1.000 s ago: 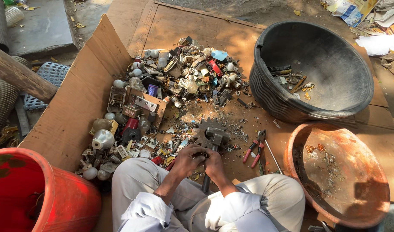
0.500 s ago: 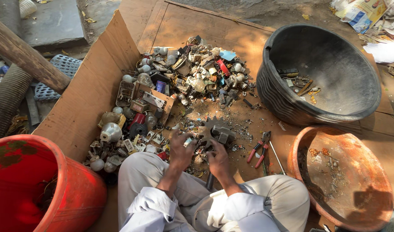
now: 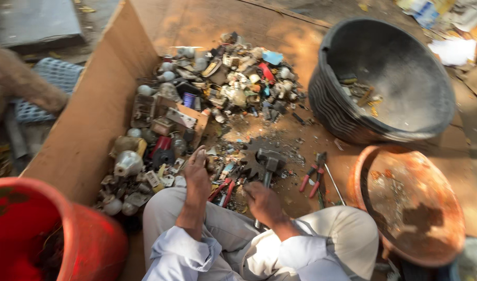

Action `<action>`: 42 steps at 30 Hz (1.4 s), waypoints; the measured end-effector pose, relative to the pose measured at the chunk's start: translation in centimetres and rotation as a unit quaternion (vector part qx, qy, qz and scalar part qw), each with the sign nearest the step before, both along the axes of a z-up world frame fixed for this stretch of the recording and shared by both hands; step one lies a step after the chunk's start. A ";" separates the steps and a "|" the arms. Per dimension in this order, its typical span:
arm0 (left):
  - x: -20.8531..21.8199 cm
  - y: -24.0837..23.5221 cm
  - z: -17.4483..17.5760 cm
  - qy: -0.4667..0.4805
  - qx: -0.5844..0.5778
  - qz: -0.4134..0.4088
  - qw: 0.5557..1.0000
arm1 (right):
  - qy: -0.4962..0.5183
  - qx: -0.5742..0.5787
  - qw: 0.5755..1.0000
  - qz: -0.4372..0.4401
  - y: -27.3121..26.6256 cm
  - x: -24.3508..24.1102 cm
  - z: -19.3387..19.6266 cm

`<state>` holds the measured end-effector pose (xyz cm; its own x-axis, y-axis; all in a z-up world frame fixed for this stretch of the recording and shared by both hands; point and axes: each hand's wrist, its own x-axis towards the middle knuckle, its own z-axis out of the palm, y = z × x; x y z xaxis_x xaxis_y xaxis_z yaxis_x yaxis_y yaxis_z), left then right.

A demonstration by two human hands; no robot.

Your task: The person sits on the ground and uses a hammer and pliers to break apart small electronic components, such as light bulb bases and switches, to extract metal parts. The person repeatedly strikes the items on a metal gear and separates the pieces by hand.

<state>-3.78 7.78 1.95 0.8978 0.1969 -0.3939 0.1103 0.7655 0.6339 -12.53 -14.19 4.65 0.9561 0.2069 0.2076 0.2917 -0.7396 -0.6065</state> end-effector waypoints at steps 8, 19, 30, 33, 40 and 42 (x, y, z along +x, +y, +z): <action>-1.0 -2.1 2.7 -0.017 0.249 -0.242 0.938 | 0.109 -0.107 0.976 -0.157 -20.3 11.1 5.4; 1.3 -3.7 1.9 0.019 0.144 -0.139 0.979 | 0.430 -0.281 0.845 -0.151 -29.1 11.5 -1.1; 2.0 -4.1 1.0 0.104 0.009 -0.095 0.990 | 0.547 -0.191 0.812 -0.074 -26.9 8.0 -4.4; 2.6 -3.6 -0.3 0.221 -0.047 -0.083 0.971 | 0.557 -0.195 0.805 -0.055 -25.6 8.9 -3.1; 3.1 -3.2 -3.2 0.137 0.081 -0.085 0.984 | 0.530 -0.339 0.777 -0.043 -21.5 10.2 3.9; 2.5 -3.3 -3.5 0.118 0.398 -0.160 0.896 | 0.486 -0.432 0.757 -0.069 -20.2 9.6 5.9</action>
